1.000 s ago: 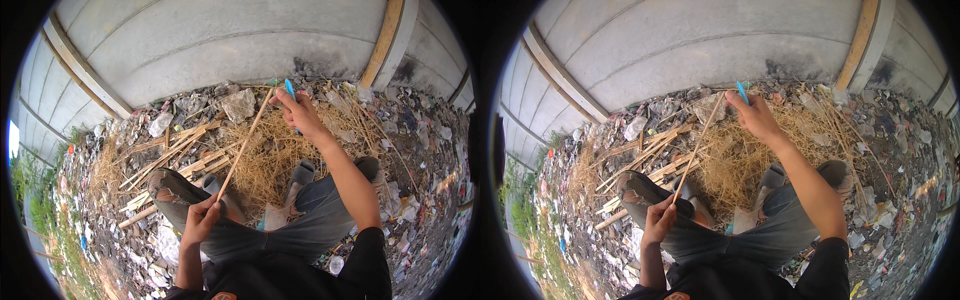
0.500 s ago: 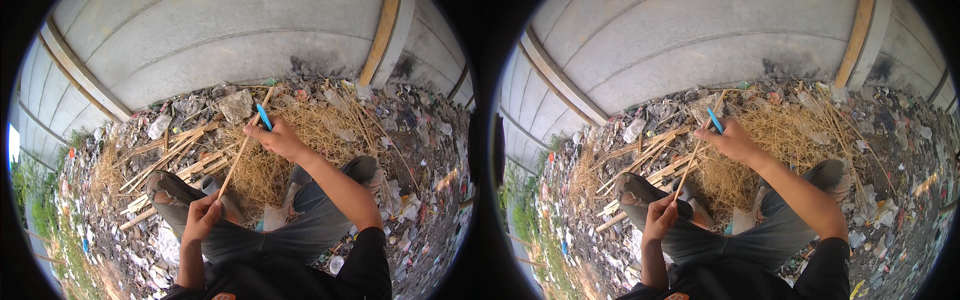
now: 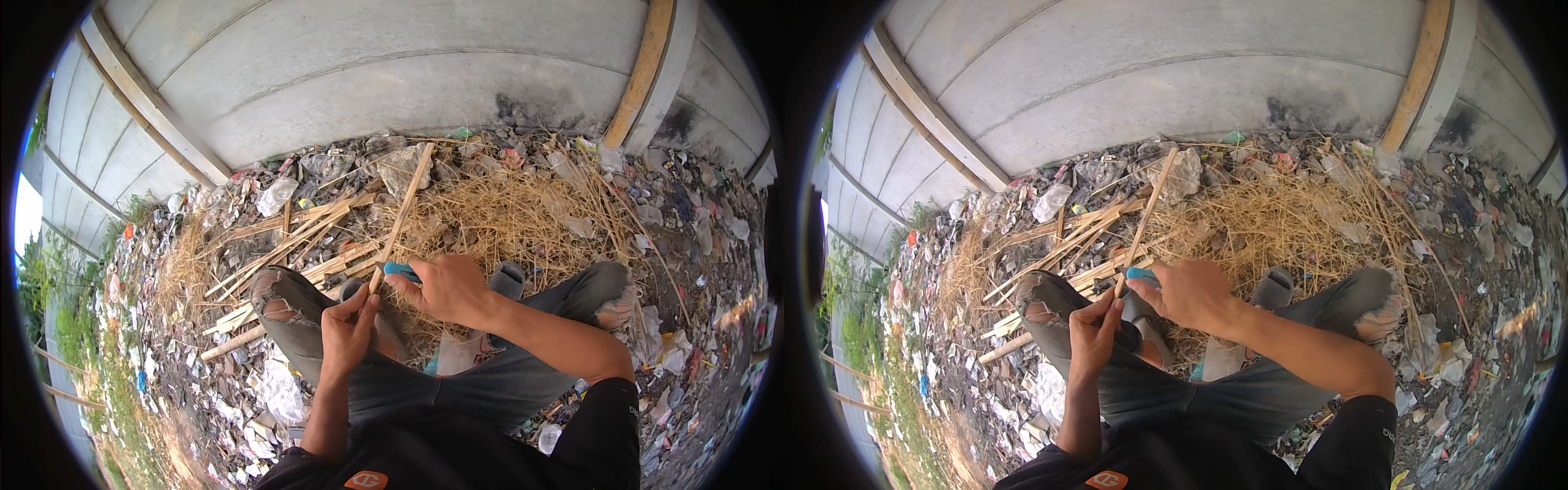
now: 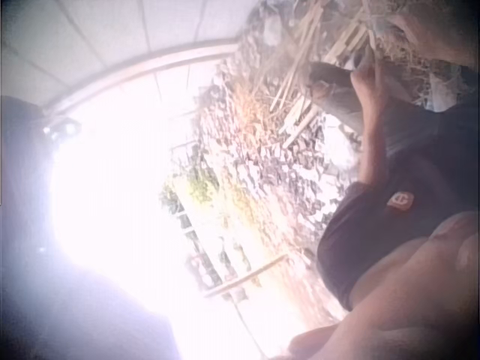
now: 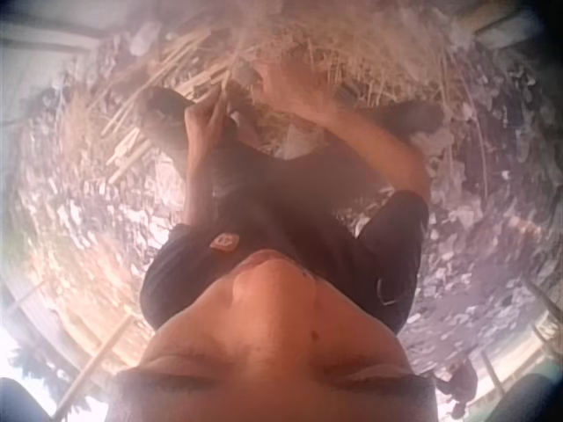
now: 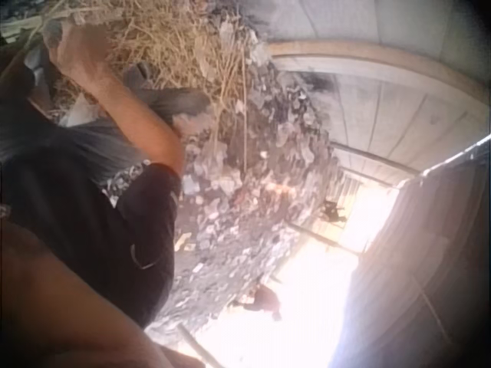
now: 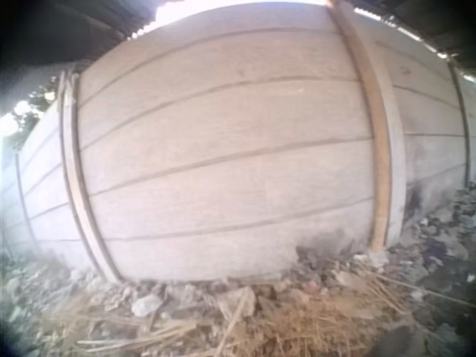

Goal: The person sits on the ground and uses a utility knife to shave the surface of a long bamboo stick. They hold the stick with their left hand and scrape the blade along its length with their right hand, removing thin strips of wood.

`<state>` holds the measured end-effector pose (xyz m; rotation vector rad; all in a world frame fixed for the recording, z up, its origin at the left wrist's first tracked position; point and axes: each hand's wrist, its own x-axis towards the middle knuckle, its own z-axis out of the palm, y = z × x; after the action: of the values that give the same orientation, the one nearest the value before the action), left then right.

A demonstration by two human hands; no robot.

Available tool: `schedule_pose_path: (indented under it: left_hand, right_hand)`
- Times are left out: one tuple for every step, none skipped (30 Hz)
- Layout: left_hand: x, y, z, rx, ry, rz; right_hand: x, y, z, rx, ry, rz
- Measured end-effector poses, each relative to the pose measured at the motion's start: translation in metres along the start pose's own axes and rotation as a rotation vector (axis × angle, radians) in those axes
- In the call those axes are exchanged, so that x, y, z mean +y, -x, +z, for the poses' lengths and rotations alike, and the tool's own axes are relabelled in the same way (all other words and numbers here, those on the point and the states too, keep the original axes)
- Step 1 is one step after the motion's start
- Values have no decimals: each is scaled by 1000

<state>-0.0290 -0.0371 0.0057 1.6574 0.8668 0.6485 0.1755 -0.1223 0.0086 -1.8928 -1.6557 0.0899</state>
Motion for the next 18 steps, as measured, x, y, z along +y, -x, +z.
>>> schedule_pose_path:
  left_hand:
    - [-4,1,-1,16,0,-1]
    - [-8,3,-3,34,-2,-3]
    - [-12,6,-7,40,-45,-27]
    - [-15,8,-8,27,-80,-45]
    - [-18,11,-11,30,-117,-65]
    - [-18,16,-13,28,-91,-67]
    - [-13,19,-14,24,-66,-63]
    - [-11,20,-12,14,-34,-60]
    - [-10,16,-10,15,-35,-41]
    - [-8,11,-6,20,-36,-23]
    - [-6,7,-6,33,-42,-3]
    - [-5,6,-6,43,-57,3]
    - [-5,10,-10,58,-81,-7]
    - [-6,14,-11,54,-101,-18]
    - [-7,15,-13,39,-131,-22]
    - [-8,15,-14,23,-154,-20]
    - [-9,16,-13,12,-172,-24]
    - [-8,15,-11,26,-126,-21]
  right_hand:
    - [1,-3,-1,-32,14,37]
    - [5,-11,-5,-67,26,74]
    - [10,-19,-9,-101,38,111]
    - [29,-25,-11,53,33,181]
    - [37,-32,-21,32,38,196]
    - [42,-38,-33,11,43,211]
    - [44,-42,-40,-4,49,226]
    - [37,-33,-31,16,91,133]
    - [25,-21,-17,35,92,65]
    - [13,-7,-1,53,94,-6]
    - [8,-4,9,72,88,-85]
    - [15,-10,8,77,96,-92]
    - [25,-22,1,44,40,-6]
    - [40,-35,-17,12,-7,98]
    - [49,-41,-28,-10,-50,194]
    - [56,-39,-26,57,-25,145]
    - [51,-37,-23,66,21,91]
    - [38,-31,-16,74,68,39]
